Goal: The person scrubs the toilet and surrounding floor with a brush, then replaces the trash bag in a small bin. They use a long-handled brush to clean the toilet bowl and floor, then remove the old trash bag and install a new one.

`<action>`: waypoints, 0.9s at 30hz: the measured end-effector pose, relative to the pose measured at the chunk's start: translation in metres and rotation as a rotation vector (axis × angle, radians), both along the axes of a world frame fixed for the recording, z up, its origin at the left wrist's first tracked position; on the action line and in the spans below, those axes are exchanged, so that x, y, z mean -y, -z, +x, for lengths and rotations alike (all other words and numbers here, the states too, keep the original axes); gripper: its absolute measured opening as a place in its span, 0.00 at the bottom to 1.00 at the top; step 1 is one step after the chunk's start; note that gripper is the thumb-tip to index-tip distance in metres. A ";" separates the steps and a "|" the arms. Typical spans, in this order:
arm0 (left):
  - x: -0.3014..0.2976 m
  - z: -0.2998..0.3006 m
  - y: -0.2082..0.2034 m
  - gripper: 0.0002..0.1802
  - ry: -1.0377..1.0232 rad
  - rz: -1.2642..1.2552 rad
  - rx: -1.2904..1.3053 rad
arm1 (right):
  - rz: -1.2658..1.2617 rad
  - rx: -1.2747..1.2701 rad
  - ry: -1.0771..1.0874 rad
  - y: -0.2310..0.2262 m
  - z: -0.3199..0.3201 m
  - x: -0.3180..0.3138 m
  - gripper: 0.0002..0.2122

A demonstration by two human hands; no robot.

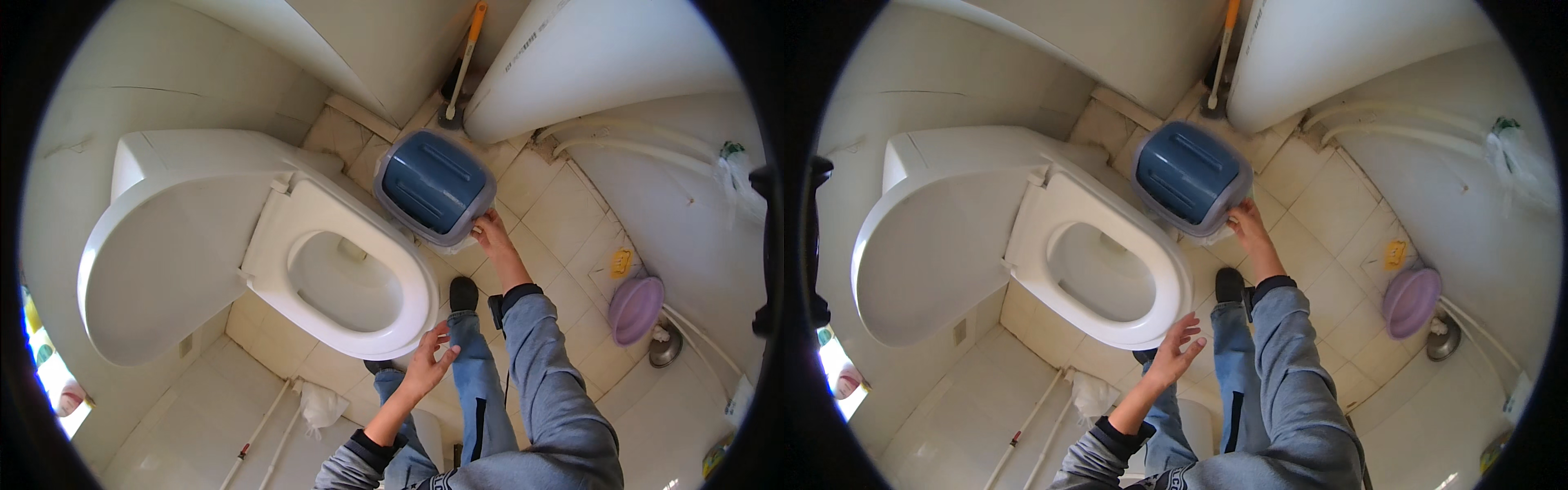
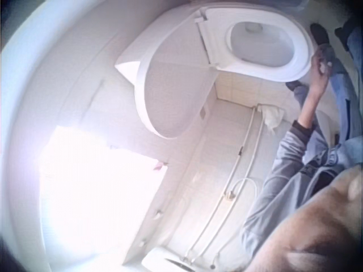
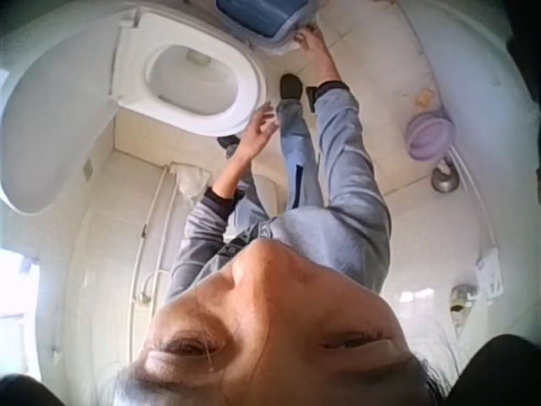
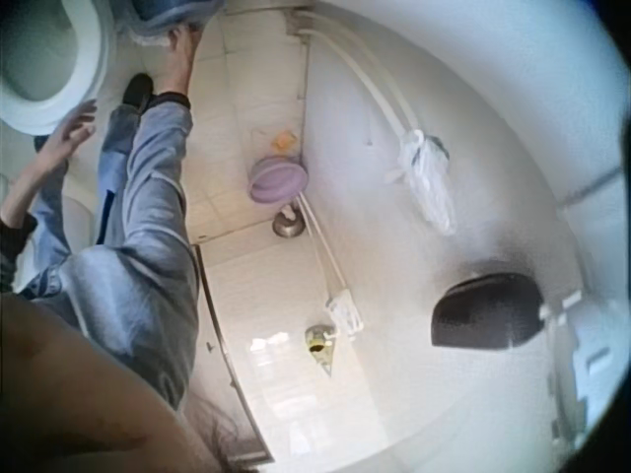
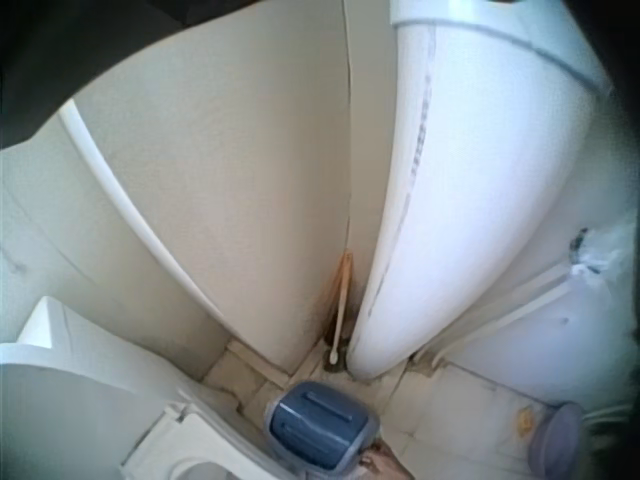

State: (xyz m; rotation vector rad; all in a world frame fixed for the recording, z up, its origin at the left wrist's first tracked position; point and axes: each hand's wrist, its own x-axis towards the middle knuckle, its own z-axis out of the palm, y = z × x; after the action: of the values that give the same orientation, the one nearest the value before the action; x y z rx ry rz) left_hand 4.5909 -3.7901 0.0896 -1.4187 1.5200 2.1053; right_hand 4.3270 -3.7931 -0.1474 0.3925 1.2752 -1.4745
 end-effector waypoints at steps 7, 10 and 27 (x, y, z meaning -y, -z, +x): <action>-0.010 -0.004 0.017 0.34 -0.021 0.037 -0.029 | 0.113 -0.070 0.048 0.023 0.007 0.006 0.23; -0.008 -0.009 0.008 0.33 0.044 0.006 -0.022 | 0.225 -0.197 -0.078 0.028 0.009 0.003 0.31; -0.020 -0.005 -0.159 0.23 0.794 -0.845 -0.260 | 0.324 -0.425 -0.277 -0.226 0.101 -0.259 0.19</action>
State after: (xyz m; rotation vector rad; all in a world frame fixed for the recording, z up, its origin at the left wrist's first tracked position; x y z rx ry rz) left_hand 4.5863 -3.7701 0.2487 -0.4576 2.6666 1.2137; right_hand 4.4277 -3.5340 0.0781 0.1020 1.8389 -1.1491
